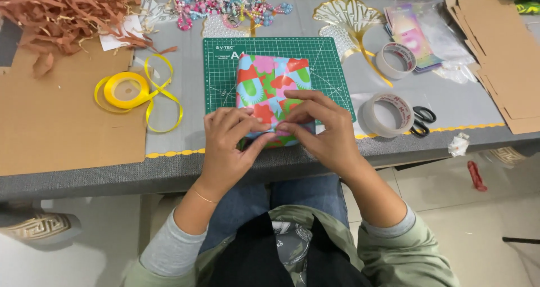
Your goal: The person wraps a rectangular item with colorful patterned paper, folds the ends, and secures the folds with clear tape. They use scissors to cut tape and smooth the paper to complete the wrapping.
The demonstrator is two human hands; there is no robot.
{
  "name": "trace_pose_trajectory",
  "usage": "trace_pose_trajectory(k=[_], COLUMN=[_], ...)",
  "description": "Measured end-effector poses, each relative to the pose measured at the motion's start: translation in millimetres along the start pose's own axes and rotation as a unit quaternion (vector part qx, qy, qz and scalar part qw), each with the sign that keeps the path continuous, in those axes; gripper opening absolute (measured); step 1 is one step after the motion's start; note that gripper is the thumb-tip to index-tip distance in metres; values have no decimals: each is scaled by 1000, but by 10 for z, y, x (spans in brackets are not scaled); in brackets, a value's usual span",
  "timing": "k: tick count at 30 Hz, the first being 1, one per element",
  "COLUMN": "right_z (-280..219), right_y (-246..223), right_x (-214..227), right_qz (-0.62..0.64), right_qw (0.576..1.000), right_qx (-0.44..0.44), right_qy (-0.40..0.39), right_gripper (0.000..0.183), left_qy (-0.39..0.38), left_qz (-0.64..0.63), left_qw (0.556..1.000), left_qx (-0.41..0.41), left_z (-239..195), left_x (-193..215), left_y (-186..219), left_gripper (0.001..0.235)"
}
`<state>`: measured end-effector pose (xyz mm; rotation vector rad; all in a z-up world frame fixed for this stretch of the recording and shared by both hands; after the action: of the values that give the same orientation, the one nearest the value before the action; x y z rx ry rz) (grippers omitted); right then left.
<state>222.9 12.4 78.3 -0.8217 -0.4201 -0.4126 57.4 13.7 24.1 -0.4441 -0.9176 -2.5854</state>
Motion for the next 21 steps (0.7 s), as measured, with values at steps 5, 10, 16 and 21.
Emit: trace_pose_trajectory(k=[5, 10, 16, 21], right_z=[-135, -393, -447, -463], right_y=[46, -28, -76, -91], right_x=[-22, -112, -141, -155], right_qz=[-50, -172, -165, -124], right_qw=[993, 946, 934, 929], right_qx=[89, 253, 266, 262], right_qy=[51, 110, 172, 229], right_gripper=[7, 15, 2, 12], left_qy=[5, 6, 3, 0], left_qz=[7, -1, 106, 134], left_qw=[1000, 1000, 989, 985], left_qx=[19, 26, -98, -106], left_z=[32, 52, 29, 75], left_x=[-9, -13, -56, -77], left_y=[40, 44, 241, 292], left_gripper=[7, 6, 15, 2])
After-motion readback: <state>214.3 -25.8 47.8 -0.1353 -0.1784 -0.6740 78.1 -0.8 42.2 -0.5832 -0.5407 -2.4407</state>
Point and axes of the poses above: each hand's wrist, its own z-axis towards the middle knuckle, its own x-axis out of the back of the hand, y = z × x, the point moved 8 cm from there along z, towards the middle knuckle, and after that the axes turned 2 degrees about y, right-handed, at the moved point
